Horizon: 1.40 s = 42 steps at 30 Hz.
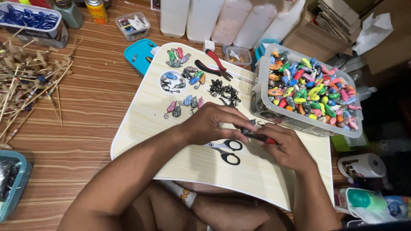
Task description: Assemble small colorful fishing lures by attaching hooks and components using hand tools
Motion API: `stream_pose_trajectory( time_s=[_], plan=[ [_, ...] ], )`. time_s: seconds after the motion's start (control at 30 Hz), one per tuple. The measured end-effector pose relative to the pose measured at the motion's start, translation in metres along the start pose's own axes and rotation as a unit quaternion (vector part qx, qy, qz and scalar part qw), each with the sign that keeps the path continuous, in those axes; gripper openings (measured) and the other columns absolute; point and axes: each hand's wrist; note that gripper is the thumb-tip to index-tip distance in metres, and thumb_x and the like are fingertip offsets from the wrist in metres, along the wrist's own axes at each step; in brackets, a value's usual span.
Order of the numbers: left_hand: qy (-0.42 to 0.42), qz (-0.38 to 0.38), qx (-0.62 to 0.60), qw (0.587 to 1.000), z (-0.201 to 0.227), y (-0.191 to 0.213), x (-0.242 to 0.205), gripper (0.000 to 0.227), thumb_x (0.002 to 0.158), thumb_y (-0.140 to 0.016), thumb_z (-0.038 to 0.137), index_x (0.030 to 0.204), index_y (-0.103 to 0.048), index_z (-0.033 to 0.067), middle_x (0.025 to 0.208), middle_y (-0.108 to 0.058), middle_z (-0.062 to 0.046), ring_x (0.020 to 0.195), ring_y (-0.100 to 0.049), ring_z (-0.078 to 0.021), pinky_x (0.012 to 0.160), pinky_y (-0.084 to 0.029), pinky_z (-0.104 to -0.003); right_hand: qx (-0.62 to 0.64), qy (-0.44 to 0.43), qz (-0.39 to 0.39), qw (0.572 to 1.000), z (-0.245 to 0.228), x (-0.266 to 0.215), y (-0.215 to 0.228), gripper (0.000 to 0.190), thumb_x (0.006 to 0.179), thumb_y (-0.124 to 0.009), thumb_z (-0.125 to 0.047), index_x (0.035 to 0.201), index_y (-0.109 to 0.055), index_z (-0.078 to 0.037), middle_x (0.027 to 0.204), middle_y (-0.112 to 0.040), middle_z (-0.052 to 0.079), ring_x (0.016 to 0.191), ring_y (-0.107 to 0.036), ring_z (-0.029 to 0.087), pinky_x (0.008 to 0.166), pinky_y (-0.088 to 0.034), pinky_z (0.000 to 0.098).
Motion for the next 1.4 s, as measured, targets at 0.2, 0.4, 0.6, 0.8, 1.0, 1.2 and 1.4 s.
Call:
stream_pose_trajectory(
  time_s=[0.2, 0.4, 0.6, 0.8, 1.0, 1.2, 1.4],
  plan=[
    [0.004, -0.053, -0.006, 0.999, 0.005, -0.003, -0.003, 0.030, 0.083, -0.085, 0.016, 0.111, -0.078, 0.0158, 0.108, -0.078, -0.009, 0.096, -0.074, -0.0206, 0.088, -0.060, -0.035, -0.016, 0.027, -0.041, 0.999, 0.010, 0.008, -0.005, 0.006, 0.078, -0.076, -0.010, 0.077, -0.071, -0.011, 0.064, -0.063, 0.009, 0.056, -0.063, 0.031, 0.056, -0.050, 0.0400],
    [-0.005, -0.089, -0.001, 0.996, 0.013, -0.004, -0.005, 0.026, 0.085, -0.084, 0.019, 0.111, -0.079, 0.0199, 0.104, -0.078, -0.004, 0.096, -0.075, -0.0176, 0.088, -0.059, -0.033, -0.048, 0.005, -0.103, 0.993, 0.008, 0.027, 0.004, 0.041, 0.081, -0.080, -0.034, 0.057, -0.056, -0.012, 0.050, -0.057, 0.007, 0.044, -0.053, 0.031, 0.046, -0.044, 0.0383],
    [-0.031, -0.103, 0.037, 0.993, 0.015, -0.008, -0.009, 0.023, 0.087, -0.082, 0.018, 0.110, -0.078, 0.0158, 0.104, -0.078, -0.010, 0.094, -0.076, -0.0257, 0.085, -0.060, -0.037, -0.101, -0.026, -0.179, 0.978, 0.014, 0.034, 0.006, 0.037, 0.067, -0.081, -0.028, 0.053, -0.052, -0.010, 0.044, -0.054, 0.009, 0.040, -0.052, 0.032, 0.045, -0.040, 0.0433],
    [-0.001, -0.051, 0.097, 0.994, 0.029, 0.005, 0.001, 0.030, 0.089, -0.080, 0.019, 0.118, -0.075, 0.0178, 0.109, -0.076, -0.013, 0.101, -0.074, -0.0323, 0.092, -0.058, -0.045, -0.129, -0.016, -0.071, 0.989, -0.015, 0.026, 0.019, 0.013, 0.080, -0.076, -0.022, 0.074, -0.068, -0.015, 0.065, -0.065, 0.008, 0.063, -0.068, 0.034, 0.059, -0.053, 0.0416],
    [-0.006, -0.004, 0.165, 0.986, 0.019, 0.012, 0.002, 0.028, 0.088, -0.082, 0.019, 0.116, -0.076, 0.0201, 0.105, -0.076, -0.011, 0.100, -0.075, -0.0305, 0.089, -0.059, -0.044, -0.214, -0.027, 0.009, 0.976, -0.014, 0.006, 0.029, 0.024, 0.080, -0.080, -0.022, 0.102, -0.075, -0.014, 0.095, -0.075, 0.010, 0.093, -0.072, 0.036, 0.075, -0.058, 0.0463],
    [-0.019, 0.016, 0.163, 0.986, 0.018, 0.010, 0.003, 0.045, 0.086, -0.084, 0.015, 0.129, -0.069, 0.0221, 0.099, -0.076, -0.013, 0.092, -0.077, -0.0284, 0.088, -0.059, -0.042, -0.220, -0.104, 0.028, 0.970, -0.010, 0.001, 0.021, 0.022, 0.078, -0.083, -0.034, 0.098, -0.080, -0.026, 0.090, -0.077, 0.000, 0.091, -0.074, 0.029, 0.076, -0.057, 0.0415],
    [0.025, 0.007, 0.102, 0.994, 0.006, 0.007, -0.002, 0.059, 0.083, -0.085, 0.008, 0.137, -0.063, 0.0184, 0.098, -0.076, -0.013, 0.090, -0.079, -0.0259, 0.091, -0.057, -0.042, -0.256, -0.131, -0.004, 0.958, -0.004, 0.000, 0.019, 0.022, 0.073, -0.083, -0.036, 0.093, -0.079, -0.025, 0.084, -0.076, 0.002, 0.086, -0.072, 0.031, 0.072, -0.057, 0.0455]
  ],
)
Point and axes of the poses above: each hand's wrist, its own x-axis towards the middle knuckle, its own y-axis out of the back of the hand, z = x × y
